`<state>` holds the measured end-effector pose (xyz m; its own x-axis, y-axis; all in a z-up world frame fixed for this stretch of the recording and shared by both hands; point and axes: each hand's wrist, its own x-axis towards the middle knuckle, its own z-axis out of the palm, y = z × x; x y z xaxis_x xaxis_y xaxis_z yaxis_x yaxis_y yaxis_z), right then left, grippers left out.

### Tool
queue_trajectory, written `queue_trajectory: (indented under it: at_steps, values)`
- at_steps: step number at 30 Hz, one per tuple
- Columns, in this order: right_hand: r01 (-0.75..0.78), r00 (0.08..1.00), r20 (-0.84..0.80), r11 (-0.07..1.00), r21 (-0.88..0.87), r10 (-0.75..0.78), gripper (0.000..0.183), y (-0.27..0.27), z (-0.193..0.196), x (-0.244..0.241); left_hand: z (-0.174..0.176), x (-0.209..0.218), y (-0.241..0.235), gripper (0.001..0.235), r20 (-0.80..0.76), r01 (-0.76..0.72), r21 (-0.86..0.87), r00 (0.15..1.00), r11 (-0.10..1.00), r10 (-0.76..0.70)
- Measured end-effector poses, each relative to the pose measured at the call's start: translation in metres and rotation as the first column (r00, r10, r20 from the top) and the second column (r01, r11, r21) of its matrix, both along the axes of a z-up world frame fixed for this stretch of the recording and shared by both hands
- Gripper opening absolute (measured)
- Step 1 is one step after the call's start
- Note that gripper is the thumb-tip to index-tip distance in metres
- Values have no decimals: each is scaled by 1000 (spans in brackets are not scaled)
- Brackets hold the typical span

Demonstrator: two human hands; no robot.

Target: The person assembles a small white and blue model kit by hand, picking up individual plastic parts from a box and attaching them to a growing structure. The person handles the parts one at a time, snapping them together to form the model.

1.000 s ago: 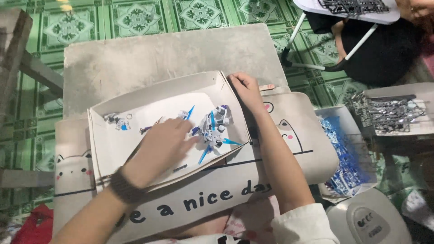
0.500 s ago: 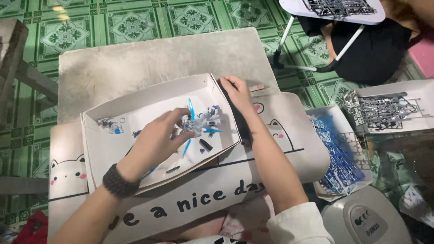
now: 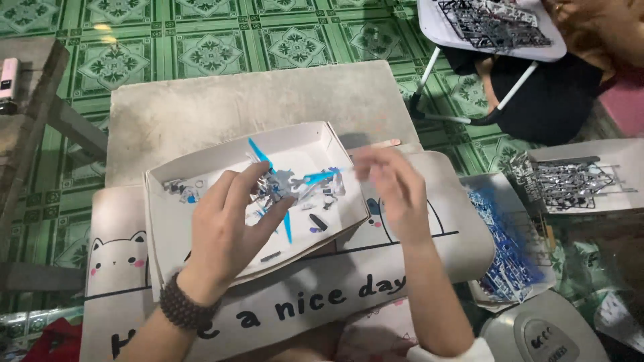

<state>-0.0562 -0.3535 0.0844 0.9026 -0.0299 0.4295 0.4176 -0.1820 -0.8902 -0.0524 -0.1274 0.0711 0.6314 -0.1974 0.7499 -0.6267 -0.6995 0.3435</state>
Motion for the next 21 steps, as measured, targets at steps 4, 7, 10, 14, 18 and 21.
queue_trajectory:
  at_steps: [4, 7, 10, 14, 18, 21]
  values:
    - [-334, 936, -15, 902, 275, 351, 33, 32, -17, -26, 0, -21, -18, 51, 4, -28, -121, 1000, 992, 29]
    - [-342, 901, -154, 883, 321, 406, 39, 52, -12, -31, 0, -35, -29, 53, 59, 5, -102, 998, 995, 1]
    - [-108, 828, -378, 780, 617, 414, 29, 50, -6, -30, 9, -50, -13, 57, -38, 165, 34, 986, 986, -164]
    - [-27, 772, -485, 782, 622, 412, 24, 34, -15, -24, 15, -56, 7, 62, -439, 105, -311, 866, 945, -240]
    - [-325, 723, -400, 788, 522, 563, 17, 32, -5, -27, 19, -58, 12, 52, -591, 7, -437, 752, 900, -292]
    - [-350, 686, -415, 772, 531, 597, 19, 33, -1, -32, 15, -65, 10, 26, -625, -59, -557, 686, 828, -372]
